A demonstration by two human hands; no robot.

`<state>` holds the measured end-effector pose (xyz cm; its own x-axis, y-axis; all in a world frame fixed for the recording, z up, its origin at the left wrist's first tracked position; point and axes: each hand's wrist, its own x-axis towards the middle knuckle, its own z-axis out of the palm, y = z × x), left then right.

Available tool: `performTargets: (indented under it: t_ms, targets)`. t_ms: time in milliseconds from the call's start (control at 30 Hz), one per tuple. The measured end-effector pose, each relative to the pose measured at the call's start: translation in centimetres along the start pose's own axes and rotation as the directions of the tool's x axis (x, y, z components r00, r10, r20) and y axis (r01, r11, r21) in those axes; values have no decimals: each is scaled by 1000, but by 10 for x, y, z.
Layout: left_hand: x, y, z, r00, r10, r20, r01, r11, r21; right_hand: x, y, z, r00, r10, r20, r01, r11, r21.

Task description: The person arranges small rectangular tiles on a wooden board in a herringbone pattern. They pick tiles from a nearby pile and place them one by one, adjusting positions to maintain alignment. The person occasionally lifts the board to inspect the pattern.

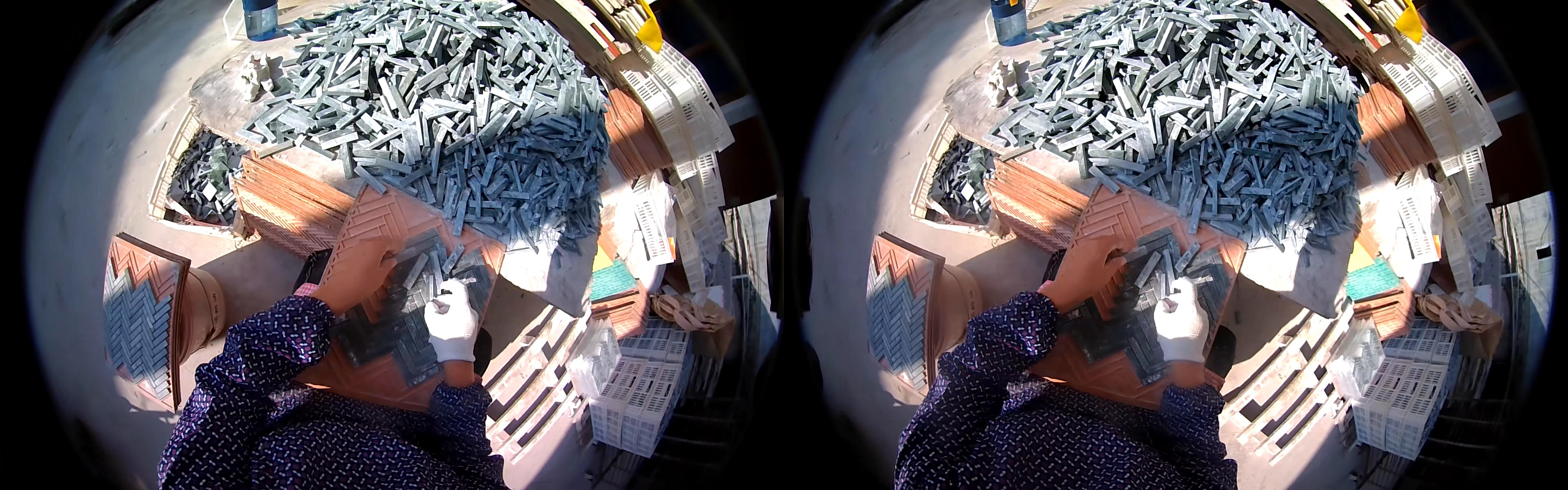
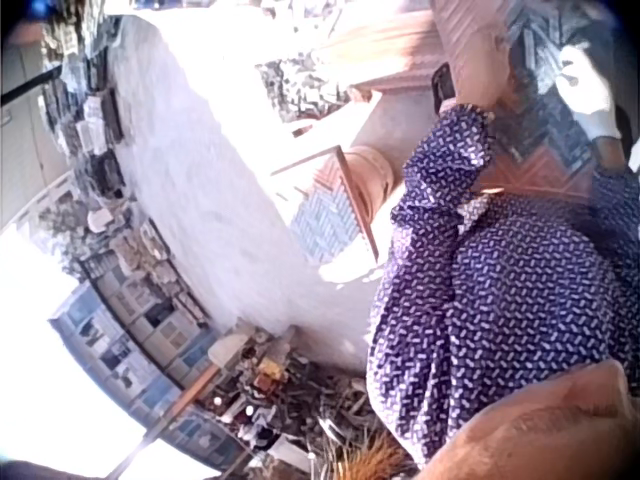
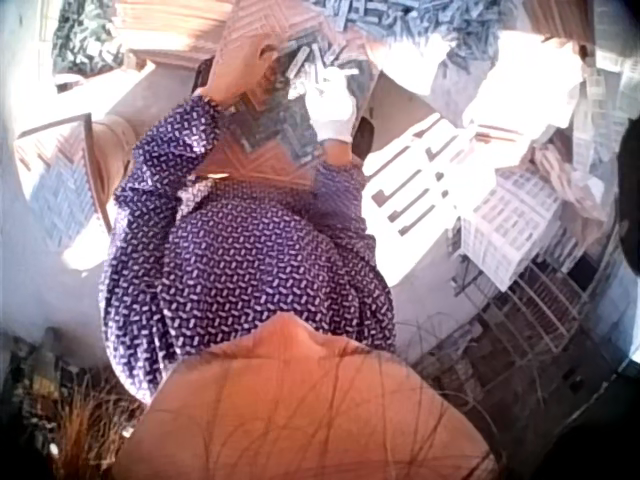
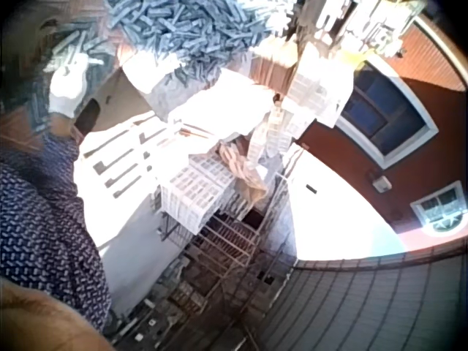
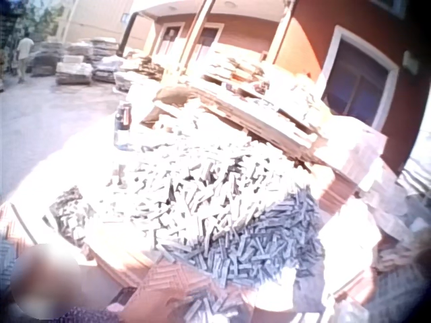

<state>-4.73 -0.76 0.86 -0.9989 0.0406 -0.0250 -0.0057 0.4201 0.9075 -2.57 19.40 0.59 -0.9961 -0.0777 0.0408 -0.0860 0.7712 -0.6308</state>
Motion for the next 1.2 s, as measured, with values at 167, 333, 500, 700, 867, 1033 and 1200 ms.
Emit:
performTargets:
  t_ms: [167, 333, 500, 700, 867, 1033, 1200]
  targets:
    - [-37, -21, -41, 997, -8, -80, 16, 994, 108, -12, -1, -3, 981, 35, 191, -122, 878, 463]
    - [-71, -40, -48, 985, 30, -170, -4, 988, 153, -8, -49, 13, 931, -104, 349, 9, 965, 261]
    - [-77, -41, -40, 950, 186, -250, -91, 933, 348, -2, -52, 35, 875, -282, 392, 338, 938, -79]
    - [-81, -37, -37, 950, 168, -265, -87, 953, 292, 9, -59, 38, 848, -351, 397, 424, 899, -110]
    - [-84, -38, -31, 974, 78, -214, -16, 961, 276, 13, -57, 36, 818, -299, 491, 395, 913, -102]
    - [-89, -36, -35, 978, 96, -183, -49, 968, 248, 12, -56, 33, 796, -356, 489, 445, 892, -74]
    - [-94, -37, -43, 983, 101, -156, -63, 970, 234, 17, -58, 33, 754, -383, 533, 477, 878, -44]
